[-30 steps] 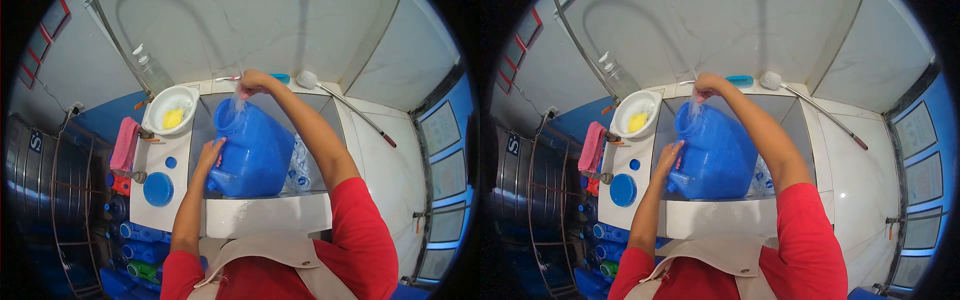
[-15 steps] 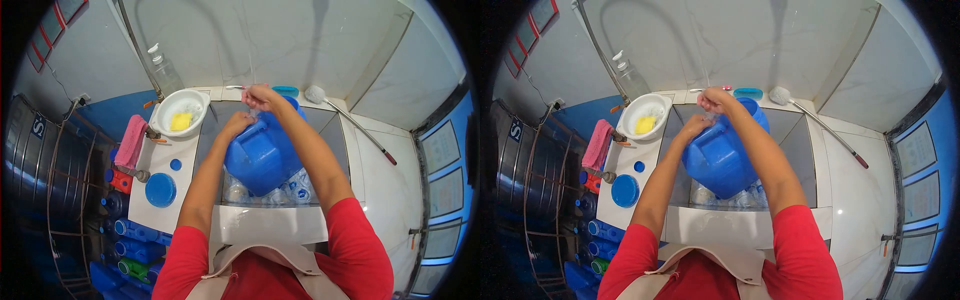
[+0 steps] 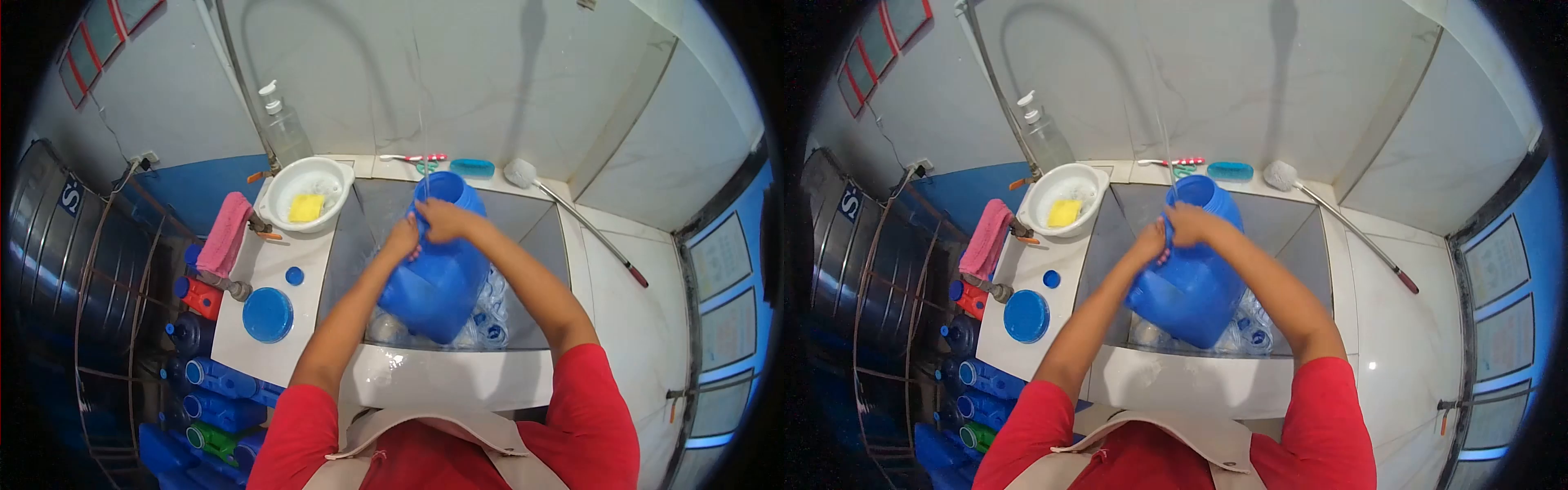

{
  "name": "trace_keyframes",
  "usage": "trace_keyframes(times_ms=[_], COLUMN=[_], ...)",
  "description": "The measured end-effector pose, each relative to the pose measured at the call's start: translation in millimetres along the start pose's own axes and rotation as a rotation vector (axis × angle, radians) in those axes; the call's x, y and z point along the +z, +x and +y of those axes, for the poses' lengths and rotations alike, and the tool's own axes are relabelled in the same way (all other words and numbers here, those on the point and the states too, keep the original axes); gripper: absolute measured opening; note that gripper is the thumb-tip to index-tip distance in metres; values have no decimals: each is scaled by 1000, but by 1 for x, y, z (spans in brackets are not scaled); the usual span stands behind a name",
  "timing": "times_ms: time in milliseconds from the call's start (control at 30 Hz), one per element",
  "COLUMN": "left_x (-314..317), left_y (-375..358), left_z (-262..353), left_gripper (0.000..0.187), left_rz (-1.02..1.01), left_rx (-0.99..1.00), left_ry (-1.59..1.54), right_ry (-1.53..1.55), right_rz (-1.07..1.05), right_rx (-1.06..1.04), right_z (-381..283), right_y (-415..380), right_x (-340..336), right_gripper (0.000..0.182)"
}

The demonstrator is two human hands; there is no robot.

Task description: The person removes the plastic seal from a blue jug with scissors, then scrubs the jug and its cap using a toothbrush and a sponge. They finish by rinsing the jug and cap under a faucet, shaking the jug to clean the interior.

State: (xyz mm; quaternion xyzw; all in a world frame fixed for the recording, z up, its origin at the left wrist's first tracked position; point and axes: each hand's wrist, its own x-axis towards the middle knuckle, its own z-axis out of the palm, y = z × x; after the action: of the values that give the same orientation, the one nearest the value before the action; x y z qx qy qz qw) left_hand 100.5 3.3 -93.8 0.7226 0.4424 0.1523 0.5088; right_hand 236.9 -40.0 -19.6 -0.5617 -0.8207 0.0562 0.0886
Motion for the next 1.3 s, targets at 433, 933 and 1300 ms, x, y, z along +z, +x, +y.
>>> trace_keyframes(times_ms=[433, 933, 1300], left_x=[-42, -100, -75], left_y=[-156, -311, -336], left_z=[-97, -58, -45], left_gripper=[37, 49, 58], left_rz=[78, 177, 415], left_rx=[-376, -156, -47], left_ry=[-763, -1238, -1318], right_ry=[-206, -113, -38], right_rz=[473, 429, 417], right_rx=[-321, 261, 326], right_z=[-20, -79, -76], right_y=[-24, 70, 77], right_x=[-27, -233, -220], right_gripper=[55, 46, 54])
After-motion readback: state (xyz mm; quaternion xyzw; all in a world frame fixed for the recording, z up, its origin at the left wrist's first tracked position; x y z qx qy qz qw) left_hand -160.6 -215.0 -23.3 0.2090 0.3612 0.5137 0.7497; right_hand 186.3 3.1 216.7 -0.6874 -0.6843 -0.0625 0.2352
